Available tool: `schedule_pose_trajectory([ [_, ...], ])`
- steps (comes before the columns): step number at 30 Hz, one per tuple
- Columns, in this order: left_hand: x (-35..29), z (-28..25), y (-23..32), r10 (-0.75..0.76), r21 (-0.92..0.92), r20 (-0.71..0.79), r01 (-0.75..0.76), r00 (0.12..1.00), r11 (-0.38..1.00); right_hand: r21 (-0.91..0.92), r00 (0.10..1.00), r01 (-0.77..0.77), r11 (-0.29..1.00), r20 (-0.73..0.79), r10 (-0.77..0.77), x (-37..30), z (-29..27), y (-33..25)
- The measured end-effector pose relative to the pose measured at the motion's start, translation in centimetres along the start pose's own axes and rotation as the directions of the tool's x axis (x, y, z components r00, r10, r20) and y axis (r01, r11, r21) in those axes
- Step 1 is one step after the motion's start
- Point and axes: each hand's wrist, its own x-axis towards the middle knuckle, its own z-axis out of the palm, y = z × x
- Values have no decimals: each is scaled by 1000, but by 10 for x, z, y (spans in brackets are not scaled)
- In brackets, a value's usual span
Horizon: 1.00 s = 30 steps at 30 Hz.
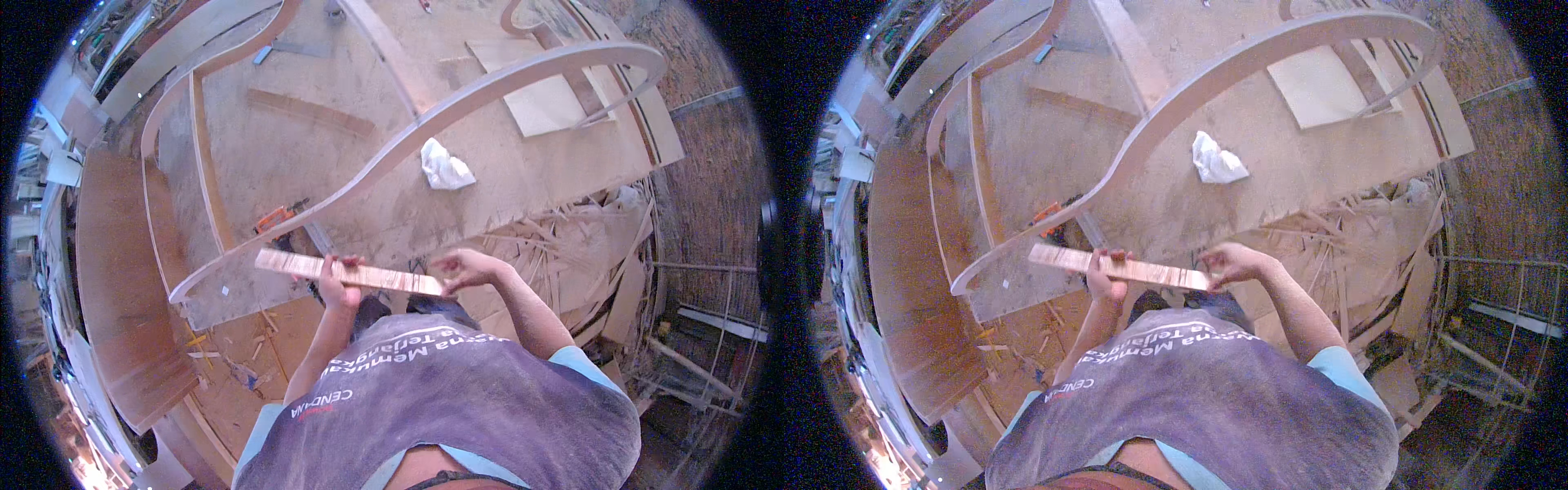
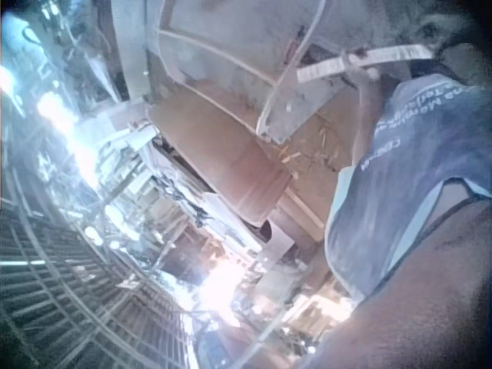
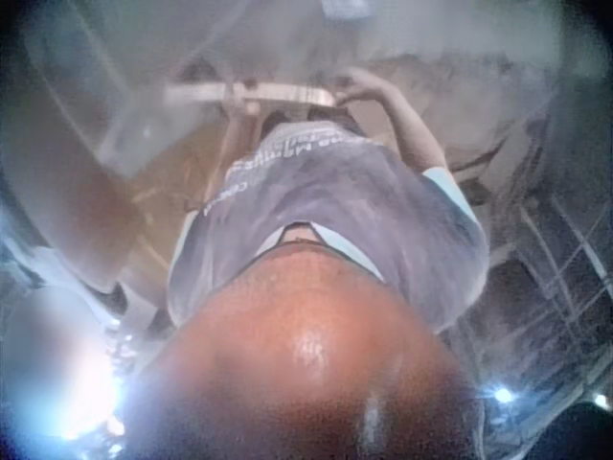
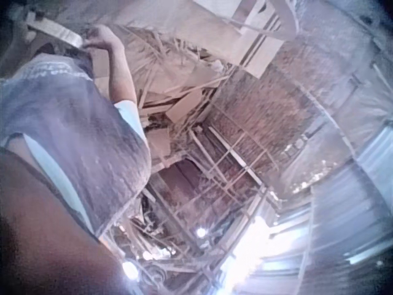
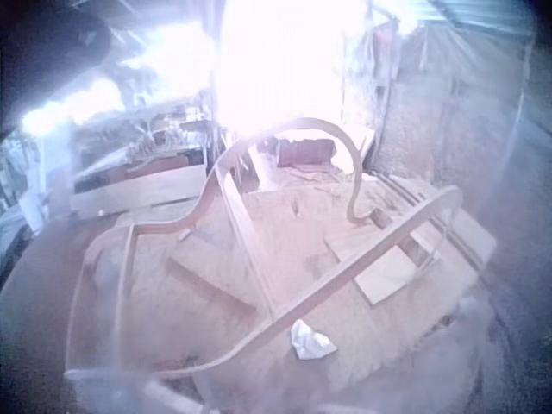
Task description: The person builds a curved wooden frame by applying glue to wooden slats and securing them to the structure with a pneumatic nail gun.
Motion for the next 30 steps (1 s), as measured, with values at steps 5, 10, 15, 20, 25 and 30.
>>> schedule_pose_trajectory([
  [5,-41,21,-25,175,15,-46,-175,983,985,-251,470,-176,952,-871,-142,84,-86,13],
  [10,-58,13,-37,513,173,62,-515,856,839,-178,459,-550,816,-880,118,163,-127,18],
  [15,-77,25,-32,676,145,162,-695,719,704,-55,533,-454,889,-816,222,163,-128,28],
  [20,-96,56,-4,640,211,158,-659,752,722,-132,519,-156,979,-854,-32,140,-113,47],
  [25,-109,62,21,577,136,285,-628,765,766,32,347,156,987,-937,-25,87,-71,44],
  [30,-119,57,37,469,234,409,-587,783,775,135,281,382,914,-959,25,17,-39,29],
])
